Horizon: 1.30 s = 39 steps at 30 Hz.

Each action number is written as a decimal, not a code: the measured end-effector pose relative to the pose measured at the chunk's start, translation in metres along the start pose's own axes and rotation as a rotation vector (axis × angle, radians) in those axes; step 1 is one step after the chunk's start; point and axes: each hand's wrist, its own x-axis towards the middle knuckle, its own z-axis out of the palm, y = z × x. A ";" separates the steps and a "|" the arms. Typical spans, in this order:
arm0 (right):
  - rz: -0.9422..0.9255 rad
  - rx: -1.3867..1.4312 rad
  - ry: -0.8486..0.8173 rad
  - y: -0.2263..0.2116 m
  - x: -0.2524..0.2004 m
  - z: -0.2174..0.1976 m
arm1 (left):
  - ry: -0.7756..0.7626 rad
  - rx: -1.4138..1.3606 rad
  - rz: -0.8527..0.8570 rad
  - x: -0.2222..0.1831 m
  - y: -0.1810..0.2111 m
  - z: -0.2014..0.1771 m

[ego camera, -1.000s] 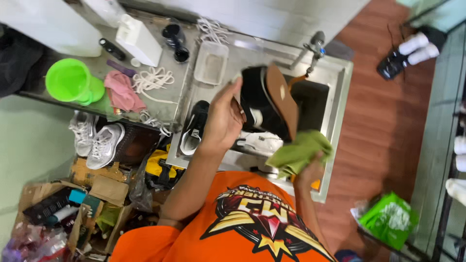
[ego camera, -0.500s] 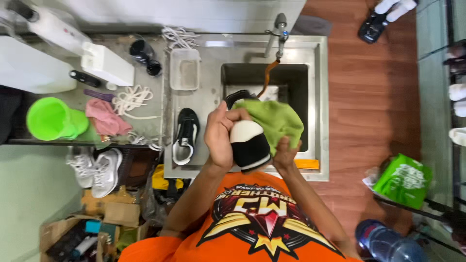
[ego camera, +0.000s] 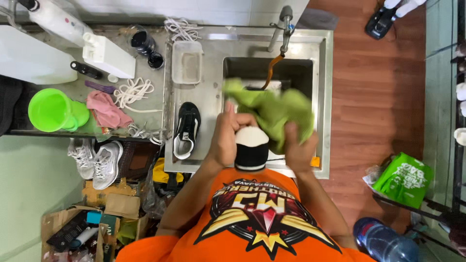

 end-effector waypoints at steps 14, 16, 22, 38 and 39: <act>0.303 0.017 -0.289 -0.025 0.000 -0.003 | -0.063 1.028 0.762 -0.001 -0.044 -0.015; 0.388 0.040 -0.232 -0.052 0.013 0.008 | -0.097 0.985 0.686 -0.007 -0.051 -0.012; 0.385 -0.029 -0.102 -0.087 0.014 0.007 | -0.158 0.916 0.582 -0.013 -0.052 -0.011; -0.119 0.107 -0.423 -0.020 -0.031 -0.009 | -0.005 0.136 0.117 -0.043 -0.027 -0.023; -0.120 0.109 -0.419 -0.016 -0.031 -0.014 | -0.006 0.140 0.116 -0.039 -0.023 -0.031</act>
